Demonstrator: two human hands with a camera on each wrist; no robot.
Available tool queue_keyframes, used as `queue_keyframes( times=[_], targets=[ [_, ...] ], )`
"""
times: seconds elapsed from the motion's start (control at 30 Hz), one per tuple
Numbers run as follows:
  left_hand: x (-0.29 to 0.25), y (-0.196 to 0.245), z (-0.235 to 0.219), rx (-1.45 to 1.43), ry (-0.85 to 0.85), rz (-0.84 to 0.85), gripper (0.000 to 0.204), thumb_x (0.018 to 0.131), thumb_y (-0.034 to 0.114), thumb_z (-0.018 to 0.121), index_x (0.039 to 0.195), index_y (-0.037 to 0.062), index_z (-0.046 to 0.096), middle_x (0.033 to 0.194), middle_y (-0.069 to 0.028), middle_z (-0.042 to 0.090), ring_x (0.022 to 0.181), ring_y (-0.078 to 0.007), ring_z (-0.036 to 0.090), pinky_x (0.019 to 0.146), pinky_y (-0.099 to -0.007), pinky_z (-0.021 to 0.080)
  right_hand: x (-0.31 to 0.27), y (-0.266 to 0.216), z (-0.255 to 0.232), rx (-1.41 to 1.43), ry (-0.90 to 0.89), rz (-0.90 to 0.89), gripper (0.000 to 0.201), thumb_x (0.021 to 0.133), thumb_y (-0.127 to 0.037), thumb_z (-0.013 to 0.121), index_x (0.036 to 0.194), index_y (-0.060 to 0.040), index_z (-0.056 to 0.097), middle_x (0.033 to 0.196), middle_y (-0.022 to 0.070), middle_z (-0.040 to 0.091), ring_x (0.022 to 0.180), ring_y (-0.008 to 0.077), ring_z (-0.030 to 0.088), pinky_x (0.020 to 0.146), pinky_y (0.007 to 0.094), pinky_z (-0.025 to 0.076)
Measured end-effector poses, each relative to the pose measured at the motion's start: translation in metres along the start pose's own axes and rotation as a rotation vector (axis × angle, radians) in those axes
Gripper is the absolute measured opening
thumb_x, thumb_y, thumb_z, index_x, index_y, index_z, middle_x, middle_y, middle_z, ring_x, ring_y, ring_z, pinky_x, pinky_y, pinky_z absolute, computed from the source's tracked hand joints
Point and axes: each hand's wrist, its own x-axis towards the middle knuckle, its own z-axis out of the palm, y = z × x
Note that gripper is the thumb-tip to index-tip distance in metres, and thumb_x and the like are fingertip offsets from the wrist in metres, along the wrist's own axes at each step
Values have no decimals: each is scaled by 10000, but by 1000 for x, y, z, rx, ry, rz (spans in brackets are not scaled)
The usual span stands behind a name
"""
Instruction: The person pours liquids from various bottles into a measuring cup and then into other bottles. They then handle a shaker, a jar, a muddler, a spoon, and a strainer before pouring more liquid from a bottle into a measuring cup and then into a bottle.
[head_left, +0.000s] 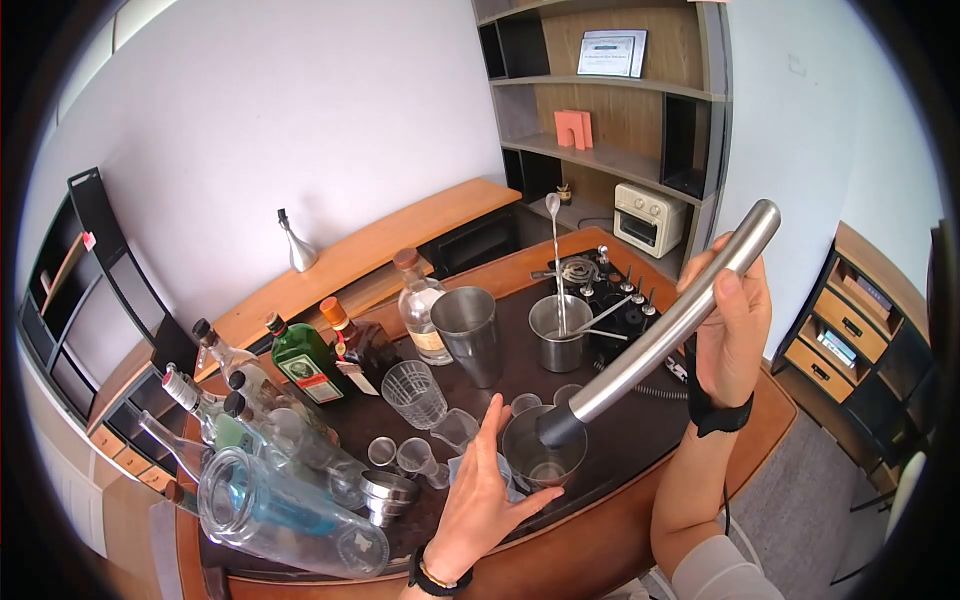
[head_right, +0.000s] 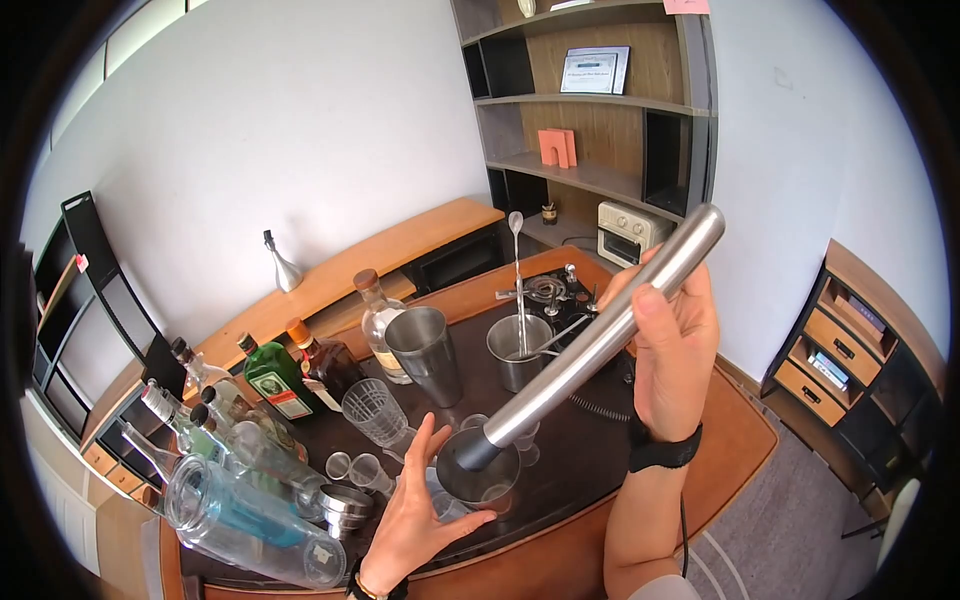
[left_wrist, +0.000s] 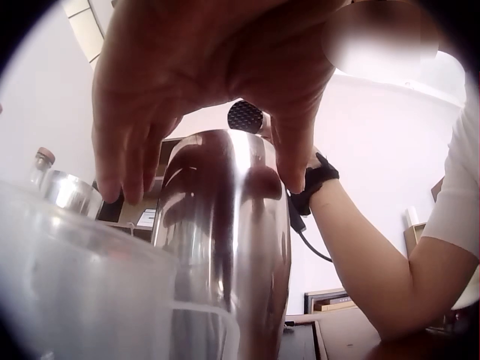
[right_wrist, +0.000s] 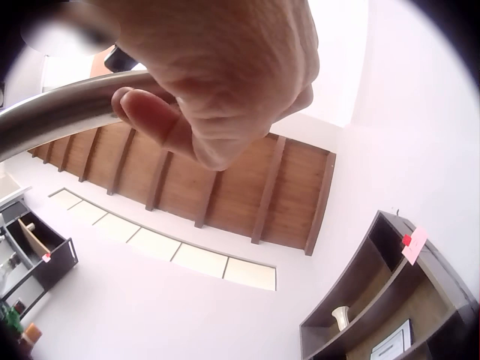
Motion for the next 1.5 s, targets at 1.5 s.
queue_keyframes(
  times=[1.5],
  targets=[
    [0,9,-7,-113,-267,154,1206,712,174,893,1572,25,61,1432,-232,485,1232,-402,561,1004,-441,491,-40,-3,46,-391,-939,-35,222,678,-238,812,837,-132,699,728,28,670,576,254,598,506,340,424]
  ],
)
